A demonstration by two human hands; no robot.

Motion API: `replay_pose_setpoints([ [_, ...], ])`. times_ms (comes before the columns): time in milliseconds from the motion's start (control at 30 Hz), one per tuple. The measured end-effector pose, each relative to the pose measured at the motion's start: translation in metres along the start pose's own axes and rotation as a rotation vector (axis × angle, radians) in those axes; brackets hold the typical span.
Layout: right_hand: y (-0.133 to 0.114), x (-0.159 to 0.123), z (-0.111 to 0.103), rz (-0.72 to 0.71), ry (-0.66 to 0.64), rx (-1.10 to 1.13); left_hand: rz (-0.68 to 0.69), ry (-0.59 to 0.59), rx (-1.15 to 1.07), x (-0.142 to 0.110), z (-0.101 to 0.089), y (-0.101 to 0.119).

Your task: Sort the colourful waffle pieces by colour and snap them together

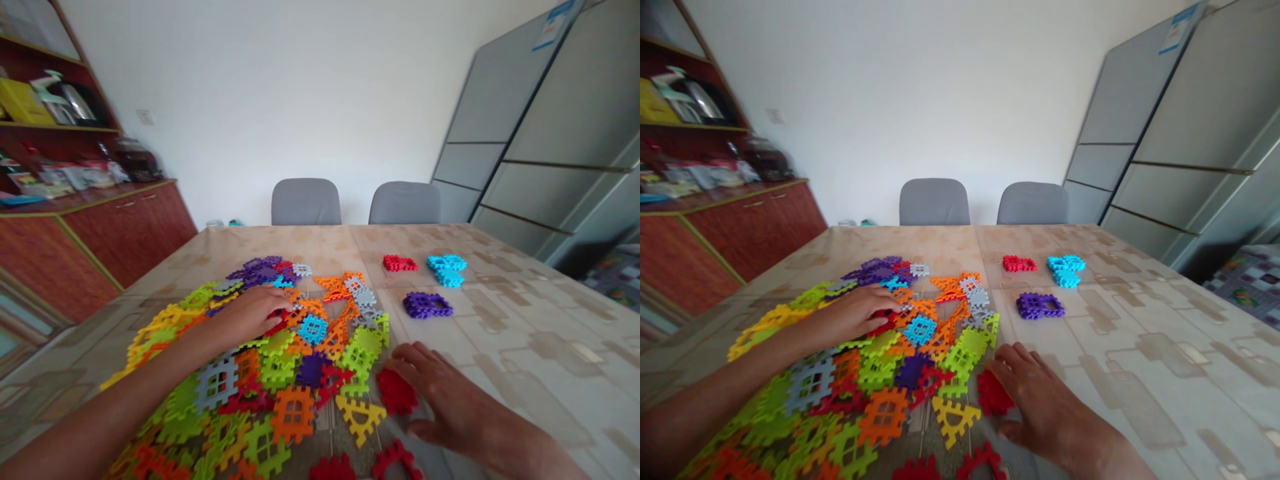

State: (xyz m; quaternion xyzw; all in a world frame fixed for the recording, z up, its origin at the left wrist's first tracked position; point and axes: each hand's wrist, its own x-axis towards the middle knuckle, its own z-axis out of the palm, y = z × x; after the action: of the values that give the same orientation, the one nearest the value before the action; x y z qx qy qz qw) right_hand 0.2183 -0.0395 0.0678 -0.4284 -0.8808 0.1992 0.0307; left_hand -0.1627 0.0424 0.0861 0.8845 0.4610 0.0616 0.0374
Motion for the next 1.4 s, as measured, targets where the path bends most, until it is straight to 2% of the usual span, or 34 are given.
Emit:
replay_pose_setpoints([
  [133,-0.002,0.002,-0.001,0.001,-0.012,0.018,-0.059,-0.035,0.040,0.015,0.004,-0.010],
  [300,0.000,0.001,-0.004,-0.036,-0.020,0.061,-0.114,-0.111,0.070,0.012,0.002,-0.024],
  [433,-0.003,0.001,-0.008,-0.033,-0.010,0.061,-0.118,-0.200,0.094,0.011,0.003,-0.018],
  [633,-0.008,0.004,-0.011,0.014,-0.032,0.028,-0.162,-0.222,0.141,0.025,0.004,-0.007],
  [833,-0.002,0.005,-0.012,-0.026,0.045,0.007,-0.172,-0.110,0.122,0.021,-0.006,0.001],
  [933,-0.001,0.003,-0.014,-0.056,0.071,-0.019,-0.188,0.007,0.067,0.005,-0.014,0.012],
  [1033,0.000,0.002,-0.013,-0.105,0.090,-0.015,-0.174,0.097,-0.005,-0.020,-0.016,0.037],
  [1100,0.000,0.001,-0.011,-0.126,0.095,-0.009,-0.132,0.114,-0.130,-0.041,-0.012,0.059],
  [1133,0.001,0.002,-0.011,-0.134,0.098,-0.010,-0.111,0.116,-0.265,-0.051,-0.010,0.071],
  [1267,-0.004,0.004,-0.014,-0.147,0.100,-0.001,-0.127,-0.089,-0.823,-0.085,0.005,0.112],
  [1400,-0.027,0.000,-0.019,-0.227,0.164,0.088,-0.122,-0.241,-1.483,-0.092,0.024,0.133],
])
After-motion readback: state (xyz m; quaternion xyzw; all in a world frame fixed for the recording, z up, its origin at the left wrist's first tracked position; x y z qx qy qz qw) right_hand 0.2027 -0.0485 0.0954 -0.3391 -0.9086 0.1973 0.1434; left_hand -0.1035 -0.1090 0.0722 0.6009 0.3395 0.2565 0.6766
